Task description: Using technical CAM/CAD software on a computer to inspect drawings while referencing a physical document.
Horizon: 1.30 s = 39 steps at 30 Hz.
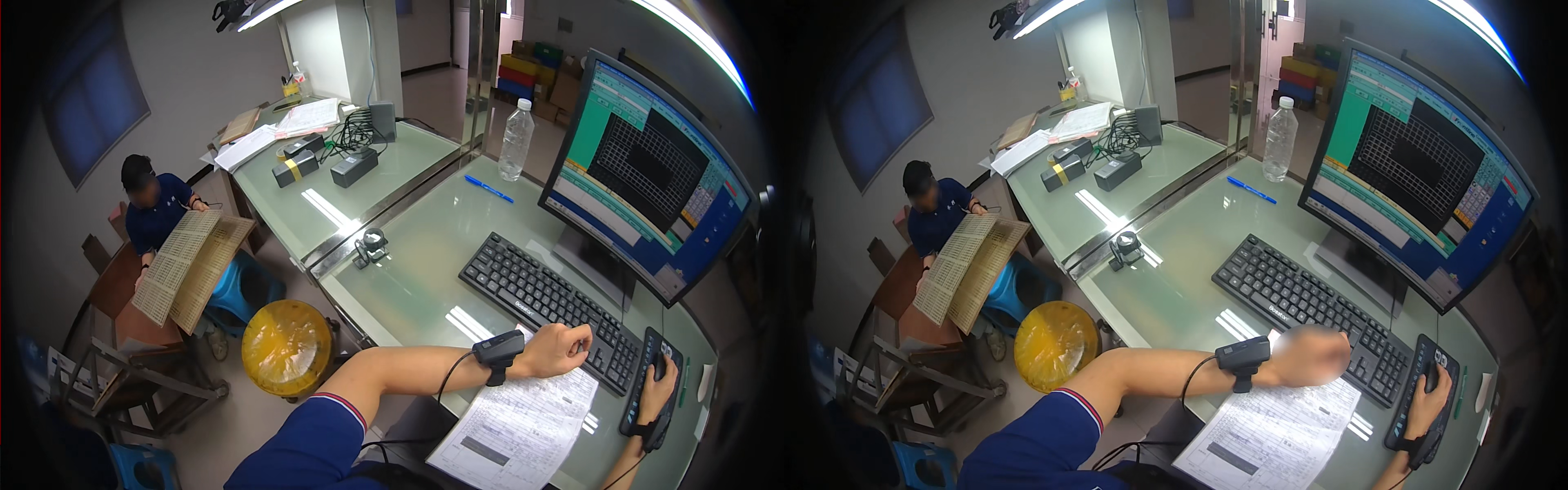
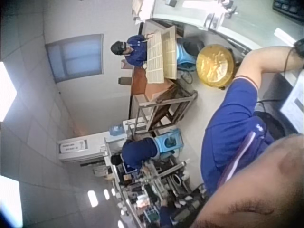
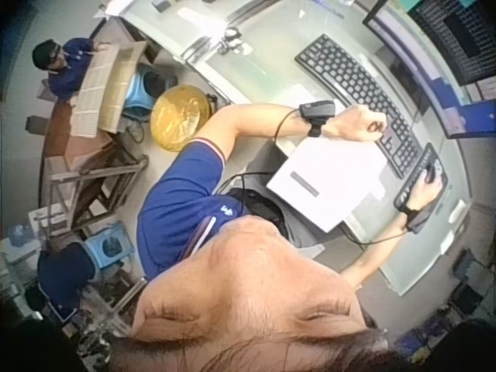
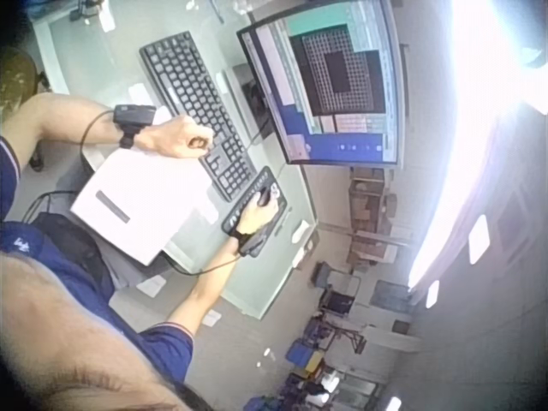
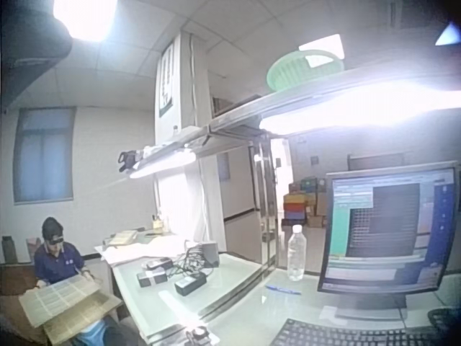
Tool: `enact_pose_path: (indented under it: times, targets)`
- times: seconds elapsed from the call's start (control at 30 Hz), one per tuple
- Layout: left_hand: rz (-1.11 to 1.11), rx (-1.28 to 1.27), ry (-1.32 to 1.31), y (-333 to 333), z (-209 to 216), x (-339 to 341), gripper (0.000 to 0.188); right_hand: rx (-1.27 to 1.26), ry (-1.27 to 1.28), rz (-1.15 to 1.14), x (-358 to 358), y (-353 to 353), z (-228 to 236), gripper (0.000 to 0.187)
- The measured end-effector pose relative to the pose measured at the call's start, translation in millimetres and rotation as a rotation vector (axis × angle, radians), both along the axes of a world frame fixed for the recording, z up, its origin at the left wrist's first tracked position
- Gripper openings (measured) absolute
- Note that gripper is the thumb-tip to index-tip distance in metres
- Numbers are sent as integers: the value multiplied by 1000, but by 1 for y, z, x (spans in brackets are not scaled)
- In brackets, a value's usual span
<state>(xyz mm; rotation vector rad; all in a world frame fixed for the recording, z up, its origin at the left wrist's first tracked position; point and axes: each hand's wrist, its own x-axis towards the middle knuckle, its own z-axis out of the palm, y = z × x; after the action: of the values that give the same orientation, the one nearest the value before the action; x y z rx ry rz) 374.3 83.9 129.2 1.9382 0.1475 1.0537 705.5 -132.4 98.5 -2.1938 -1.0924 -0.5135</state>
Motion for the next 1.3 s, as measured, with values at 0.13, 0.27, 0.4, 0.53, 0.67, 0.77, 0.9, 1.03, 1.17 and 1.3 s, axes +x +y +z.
enact_pose_path:
  times: [0.13, 0.27, 0.4, 0.53, 0.67, 0.77, 0.9, 1.03, 1.17, 1.3]
  targets:
    - [3, 10, 33, 0, 0, 1, 11, 12, 10, -2, -2, 0, 1, 43]
    - [6, 15, 63, 0, 2, -3, 11, -2, 20, -6, -9, 4, 6, 43]
    - [2, -3, 75, 1, -2, 0, 12, -2, 21, -21, -10, 5, 8, 42]
    - [7, 1, 73, 1, -1, -2, 12, 9, 25, -7, -10, 4, 7, 42]
    - [-2, 4, 80, 1, 1, -1, 12, 6, -1, 10, -7, 1, 6, 42]
    - [6, 14, 69, 1, -1, -1, 12, -1, 1, 5, -9, 3, 7, 42]
    - [1, 16, 77, 1, -1, -1, 11, 8, 3, -1, -11, 3, 7, 42]
    - [1, 29, 76, 1, -1, 0, 12, 10, -6, 2, -9, 2, 5, 42]
    - [-6, 18, 74, 2, 1, -3, 12, 22, -4, 7, -9, 4, 5, 42]
    - [-12, 5, 59, 0, 1, -2, 12, 13, 6, 0, -9, 2, 5, 42]
